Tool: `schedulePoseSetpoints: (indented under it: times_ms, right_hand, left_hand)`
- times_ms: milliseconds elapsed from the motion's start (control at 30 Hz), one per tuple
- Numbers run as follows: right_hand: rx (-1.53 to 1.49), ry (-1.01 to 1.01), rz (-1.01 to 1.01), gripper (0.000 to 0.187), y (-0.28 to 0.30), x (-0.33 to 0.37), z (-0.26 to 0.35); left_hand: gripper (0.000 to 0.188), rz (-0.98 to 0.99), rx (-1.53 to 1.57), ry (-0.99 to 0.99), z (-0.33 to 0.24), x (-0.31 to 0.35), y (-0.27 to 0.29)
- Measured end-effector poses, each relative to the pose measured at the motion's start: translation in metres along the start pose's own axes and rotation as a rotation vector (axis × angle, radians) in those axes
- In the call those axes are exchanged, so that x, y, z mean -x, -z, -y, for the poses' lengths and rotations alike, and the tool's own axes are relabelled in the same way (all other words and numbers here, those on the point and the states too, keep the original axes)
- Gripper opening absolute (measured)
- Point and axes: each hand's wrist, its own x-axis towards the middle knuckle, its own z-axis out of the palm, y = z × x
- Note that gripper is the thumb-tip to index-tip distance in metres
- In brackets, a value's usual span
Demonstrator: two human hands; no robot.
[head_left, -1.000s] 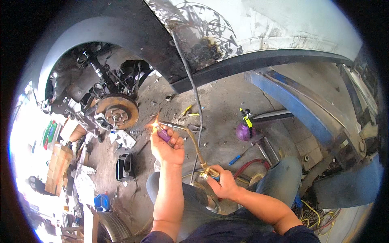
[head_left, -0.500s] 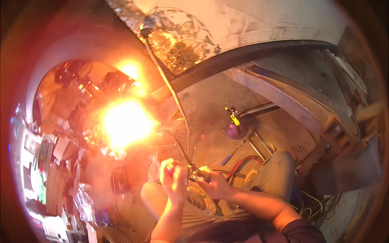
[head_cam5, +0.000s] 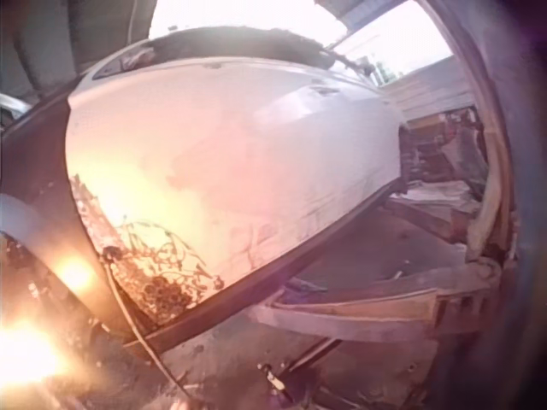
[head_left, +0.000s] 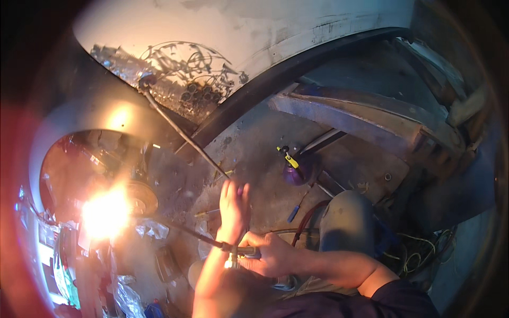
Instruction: The person welds a damaged section of a car's wheel arch using a welding torch, then hammers the area to shape it. They repeat the welding and hammering process multiple times to repair the metal.
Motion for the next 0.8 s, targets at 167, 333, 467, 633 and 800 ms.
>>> schedulePoseSetpoints:
  times_ms: [167,333,467,633,800]
  right_hand:
    - [-0.032,0.004,-0.012,0.03,0.013,-0.004,0.011]
    - [-0.012,-0.005,0.032,0.028,0.022,-0.006,0.014]
    - [-0.114,0.149,0.005,0.028,0.017,-0.009,0.007]
    - [0.014,0.089,0.13,0.028,0.015,-0.001,0.003]
    - [-0.011,0.12,0.051,0.029,0.009,-0.004,0.005]
  left_hand:
    - [0.021,-0.087,-0.048,-0.3,-0.019,-0.174,-0.031]
    - [0.029,-0.276,-0.091,-0.241,-0.014,-0.28,-0.035]
    - [0.028,-0.277,-0.167,-0.219,0.006,-0.301,-0.035]
    - [0.039,-0.219,-0.065,-0.258,0.005,-0.291,-0.024]
    - [0.045,-0.407,0.325,0.22,-0.004,-0.282,-0.013]
